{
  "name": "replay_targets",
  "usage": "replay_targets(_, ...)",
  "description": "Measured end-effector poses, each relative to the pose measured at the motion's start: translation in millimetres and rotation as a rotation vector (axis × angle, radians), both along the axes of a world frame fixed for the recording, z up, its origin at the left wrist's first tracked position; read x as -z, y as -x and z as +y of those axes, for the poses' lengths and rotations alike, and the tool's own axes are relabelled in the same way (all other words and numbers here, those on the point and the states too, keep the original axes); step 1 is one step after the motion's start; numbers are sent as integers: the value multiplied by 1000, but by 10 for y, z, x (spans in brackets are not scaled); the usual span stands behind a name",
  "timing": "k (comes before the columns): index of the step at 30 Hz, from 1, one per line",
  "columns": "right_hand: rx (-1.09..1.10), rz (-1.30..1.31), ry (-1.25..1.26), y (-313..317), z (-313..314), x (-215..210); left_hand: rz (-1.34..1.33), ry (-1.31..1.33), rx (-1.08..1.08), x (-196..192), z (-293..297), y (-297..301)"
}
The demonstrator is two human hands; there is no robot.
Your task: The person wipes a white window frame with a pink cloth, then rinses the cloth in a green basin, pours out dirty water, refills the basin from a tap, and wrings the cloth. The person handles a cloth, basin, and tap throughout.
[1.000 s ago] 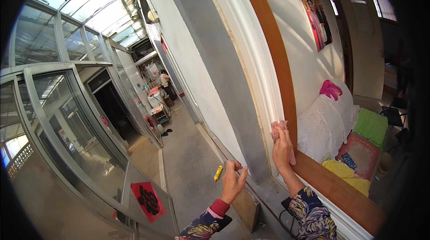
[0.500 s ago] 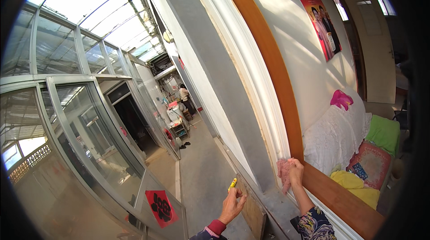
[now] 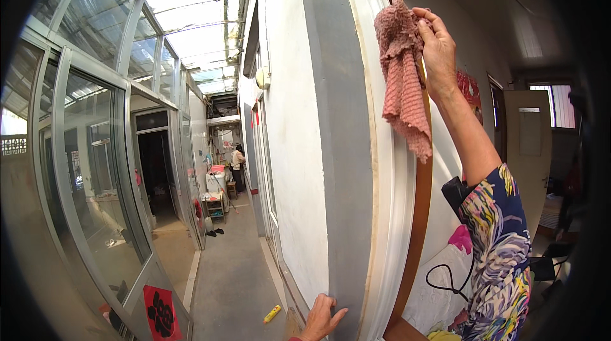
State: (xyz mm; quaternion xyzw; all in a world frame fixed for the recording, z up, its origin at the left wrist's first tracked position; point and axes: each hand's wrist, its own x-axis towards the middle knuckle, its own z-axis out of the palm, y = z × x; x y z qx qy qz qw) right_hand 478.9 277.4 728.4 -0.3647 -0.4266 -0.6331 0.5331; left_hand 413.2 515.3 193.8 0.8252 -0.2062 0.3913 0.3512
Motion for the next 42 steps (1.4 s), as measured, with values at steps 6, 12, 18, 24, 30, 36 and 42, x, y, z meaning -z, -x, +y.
replay_targets(6, 85, 41, 63, -349, 91, -1420, -32, -42, -6, 58, 85, -107)
replay_targets(12, 344, 233, 258, -387, 267, -1350, -40, -11, 48, 21, 150, -160)
replay_targets(18, 359, 149, 400, -800, -85, -1986, -50, 23, 132, -26, 230, -197)
replay_targets(24, 1484, 120, 285, -619, -311, -2261, -143, 24, 124, -79, 247, -233)
replay_targets(30, 1373, 108, 143, -454, -78, -1942, -91, 9, 115, -79, 247, -218)
replay_targets(36, 1165, 152, 157, -530, -153, -2231, -70, 6, 145, -21, 301, -250)
replay_targets(42, 997, 281, 352, -528, -345, -2349, -67, 47, 114, 19, 256, -293)
